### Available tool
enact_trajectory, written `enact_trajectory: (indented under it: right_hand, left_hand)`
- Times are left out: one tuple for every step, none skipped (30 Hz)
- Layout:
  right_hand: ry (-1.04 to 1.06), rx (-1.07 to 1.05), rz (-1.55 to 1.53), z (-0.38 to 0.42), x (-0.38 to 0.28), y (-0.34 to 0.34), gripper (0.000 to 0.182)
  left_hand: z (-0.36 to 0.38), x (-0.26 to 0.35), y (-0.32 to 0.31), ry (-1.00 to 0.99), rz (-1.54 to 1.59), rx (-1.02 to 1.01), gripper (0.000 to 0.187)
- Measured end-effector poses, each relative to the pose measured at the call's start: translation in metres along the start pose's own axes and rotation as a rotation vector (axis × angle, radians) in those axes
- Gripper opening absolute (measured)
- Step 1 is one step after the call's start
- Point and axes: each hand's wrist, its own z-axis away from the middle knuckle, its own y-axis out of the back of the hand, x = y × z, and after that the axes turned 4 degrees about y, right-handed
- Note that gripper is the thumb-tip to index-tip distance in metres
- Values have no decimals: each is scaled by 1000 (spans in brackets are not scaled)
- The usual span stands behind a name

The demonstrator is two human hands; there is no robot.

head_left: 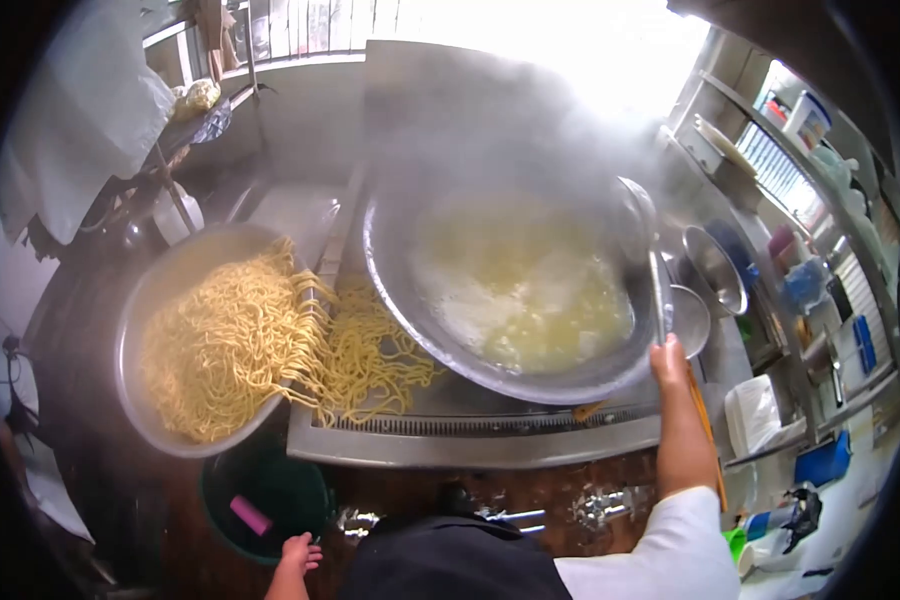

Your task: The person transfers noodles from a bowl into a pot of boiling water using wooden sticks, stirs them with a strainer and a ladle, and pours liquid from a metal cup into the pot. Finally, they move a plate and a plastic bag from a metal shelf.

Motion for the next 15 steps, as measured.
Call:
enact_trajectory:
  right_hand:
    - [-73,-55,42,-6,-5,6,41]
    - [-144,-109,88,-12,-8,6,39]
    - [-100,-114,135,-46,41,-45,30]
    - [-97,-132,139,-51,42,-67,30]
    - [-150,-436,114,-56,37,-83,27]
    - [-204,-738,89,-58,30,-92,23]
    - [-169,-759,64,-45,11,-92,20]
    - [-132,-774,37,-25,-21,-84,19]
    - [-170,-791,-96,-15,-40,-83,18]
    - [-211,-804,-229,-7,-54,-83,18]
    - [-205,-854,-251,-1,-63,-90,16]
    - [-195,-901,-275,4,-74,-96,15]
    - [-182,-941,-320,15,-91,-93,16]
    - [-170,-982,-367,27,-107,-89,16]
    - [-139,-1033,-426,37,-116,-90,17]
  left_hand:
    - [9,2,-7,-11,-4,-11,45]
    - [15,2,-14,5,-1,1,45]
    - [18,1,-22,2,7,-4,45]
    - [20,-1,-26,-3,12,-9,44]
    - [21,-4,-31,5,20,-8,44]
    - [23,-8,-35,15,27,-3,44]
    - [25,-11,-38,14,46,-8,43]
    - [25,-12,-41,8,66,-16,43]
    - [24,-15,-43,10,74,-18,43]
    - [22,-21,-43,24,77,-21,43]
    - [19,-26,-43,34,80,-27,43]
    - [17,-30,-43,28,86,-34,43]
    - [13,-35,-41,54,76,-46,44]
    - [10,-39,-38,80,65,-57,44]
    - [7,-42,-35,92,60,-56,45]
